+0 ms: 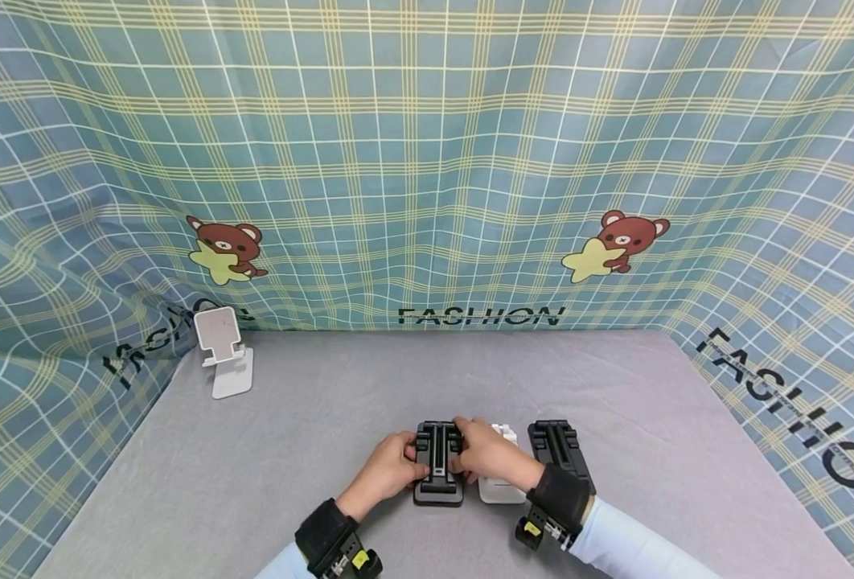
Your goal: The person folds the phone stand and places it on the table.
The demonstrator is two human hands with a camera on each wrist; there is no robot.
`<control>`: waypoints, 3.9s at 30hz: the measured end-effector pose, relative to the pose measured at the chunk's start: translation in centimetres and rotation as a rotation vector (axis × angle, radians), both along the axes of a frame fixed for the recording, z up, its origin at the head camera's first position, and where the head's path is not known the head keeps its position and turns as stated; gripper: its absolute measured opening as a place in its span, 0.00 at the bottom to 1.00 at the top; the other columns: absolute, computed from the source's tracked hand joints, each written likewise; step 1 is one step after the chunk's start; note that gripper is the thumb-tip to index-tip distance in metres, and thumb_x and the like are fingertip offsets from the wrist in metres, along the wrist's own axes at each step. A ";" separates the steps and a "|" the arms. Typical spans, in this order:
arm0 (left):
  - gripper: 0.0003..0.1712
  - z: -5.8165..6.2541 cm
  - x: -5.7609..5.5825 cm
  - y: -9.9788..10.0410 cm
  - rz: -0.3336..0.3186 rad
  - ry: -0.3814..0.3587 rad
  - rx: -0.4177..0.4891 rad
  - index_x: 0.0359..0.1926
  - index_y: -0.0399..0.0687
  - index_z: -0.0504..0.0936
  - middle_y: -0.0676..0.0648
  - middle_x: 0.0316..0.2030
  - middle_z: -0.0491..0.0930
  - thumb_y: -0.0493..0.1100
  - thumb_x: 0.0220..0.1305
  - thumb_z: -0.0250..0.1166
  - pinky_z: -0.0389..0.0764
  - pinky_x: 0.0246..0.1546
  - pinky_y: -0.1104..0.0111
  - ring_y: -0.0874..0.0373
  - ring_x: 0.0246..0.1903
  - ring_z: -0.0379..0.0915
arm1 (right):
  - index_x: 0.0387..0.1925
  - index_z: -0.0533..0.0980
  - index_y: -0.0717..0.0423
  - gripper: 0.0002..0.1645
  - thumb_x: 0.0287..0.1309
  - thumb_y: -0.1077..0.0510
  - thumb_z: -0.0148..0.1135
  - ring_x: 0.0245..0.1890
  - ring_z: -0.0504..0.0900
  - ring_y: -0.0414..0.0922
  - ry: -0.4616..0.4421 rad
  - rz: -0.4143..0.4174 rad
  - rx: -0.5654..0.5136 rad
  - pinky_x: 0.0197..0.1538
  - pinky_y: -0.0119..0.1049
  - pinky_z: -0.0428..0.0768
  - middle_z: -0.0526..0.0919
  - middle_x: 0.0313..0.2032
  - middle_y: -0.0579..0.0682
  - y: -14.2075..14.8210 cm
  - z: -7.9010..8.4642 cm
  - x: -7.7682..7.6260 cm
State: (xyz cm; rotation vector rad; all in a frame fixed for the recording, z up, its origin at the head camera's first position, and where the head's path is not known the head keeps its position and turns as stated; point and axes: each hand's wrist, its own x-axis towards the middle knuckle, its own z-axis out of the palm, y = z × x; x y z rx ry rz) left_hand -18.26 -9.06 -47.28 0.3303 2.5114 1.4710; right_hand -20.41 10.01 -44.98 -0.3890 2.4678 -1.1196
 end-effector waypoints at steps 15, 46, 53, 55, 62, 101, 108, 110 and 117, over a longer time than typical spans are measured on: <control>0.32 4.7 -5.2 -11.6 0.346 0.056 -0.170 0.63 0.29 0.65 0.29 0.53 0.71 0.40 0.61 0.61 0.79 0.37 0.60 0.45 0.39 0.76 | 0.64 0.60 0.75 0.45 0.45 0.67 0.69 0.19 0.82 0.47 0.017 0.014 0.061 0.24 0.36 0.82 0.64 0.56 0.76 -0.3 0.2 -0.4; 0.37 2.3 -11.6 -28.0 0.776 -0.124 0.539 0.74 0.48 0.47 0.45 0.61 0.64 0.43 0.70 0.52 0.68 0.64 0.69 0.56 0.57 0.67 | 0.60 0.63 0.79 0.42 0.43 0.70 0.69 0.17 0.82 0.48 0.057 0.015 -0.002 0.22 0.35 0.83 0.69 0.46 0.70 0.2 -0.6 -0.2; 0.25 2.4 -11.0 -28.2 0.803 -0.135 0.861 0.63 0.51 0.63 0.57 0.38 0.72 0.32 0.67 0.52 0.79 0.48 0.77 0.68 0.32 0.77 | 0.61 0.63 0.78 0.42 0.43 0.70 0.69 0.18 0.82 0.48 0.042 0.010 -0.007 0.23 0.36 0.83 0.69 0.46 0.70 0.2 -0.6 -0.2; 0.20 2.2 -10.9 -27.9 0.839 -0.121 0.849 0.58 0.51 0.67 0.55 0.41 0.72 0.32 0.67 0.52 0.80 0.47 0.75 0.69 0.28 0.79 | 0.61 0.63 0.78 0.42 0.43 0.70 0.69 0.18 0.82 0.48 0.039 0.012 -0.004 0.23 0.36 0.83 0.69 0.46 0.69 0.2 -0.5 -0.2; 0.17 2.4 -10.7 -26.1 0.915 -0.057 0.830 0.53 0.53 0.68 0.52 0.50 0.67 0.31 0.68 0.50 0.79 0.49 0.72 0.61 0.46 0.75 | 0.62 0.61 0.78 0.43 0.44 0.69 0.69 0.21 0.83 0.51 -0.031 0.022 -0.039 0.25 0.37 0.84 0.73 0.42 0.65 0.5 -0.2 -0.6; 0.23 9.1 -2.2 1.4 0.086 -0.075 0.844 0.60 0.37 0.65 0.47 0.46 0.73 0.28 0.65 0.53 0.82 0.49 0.61 0.58 0.45 0.76 | 0.73 0.49 0.37 0.46 0.58 0.54 0.61 0.70 0.55 0.58 0.114 0.012 -0.643 0.64 0.60 0.66 0.53 0.72 0.55 1.8 6.4 -4.9; 0.17 7.4 -1.8 2.6 0.066 -0.071 0.812 0.54 0.35 0.67 0.47 0.47 0.73 0.30 0.65 0.55 0.81 0.50 0.58 0.57 0.47 0.76 | 0.68 0.62 0.51 0.35 0.60 0.56 0.60 0.59 0.73 0.52 0.052 0.022 -0.696 0.59 0.47 0.74 0.71 0.62 0.59 1.4 4.8 -4.3; 0.18 7.3 -1.8 2.6 0.056 -0.067 0.802 0.55 0.35 0.66 0.46 0.47 0.72 0.30 0.65 0.55 0.81 0.50 0.58 0.57 0.47 0.75 | 0.66 0.65 0.54 0.32 0.60 0.55 0.60 0.59 0.73 0.51 0.047 0.012 -0.690 0.61 0.46 0.73 0.72 0.61 0.58 1.4 4.5 -4.1; 0.21 7.6 -2.0 2.1 0.028 -0.090 0.745 0.58 0.34 0.66 0.46 0.46 0.73 0.33 0.66 0.56 0.81 0.50 0.60 0.58 0.45 0.77 | 0.64 0.67 0.57 0.31 0.60 0.57 0.60 0.56 0.76 0.47 0.045 -0.024 -0.731 0.60 0.44 0.73 0.73 0.60 0.59 1.3 4.5 -4.0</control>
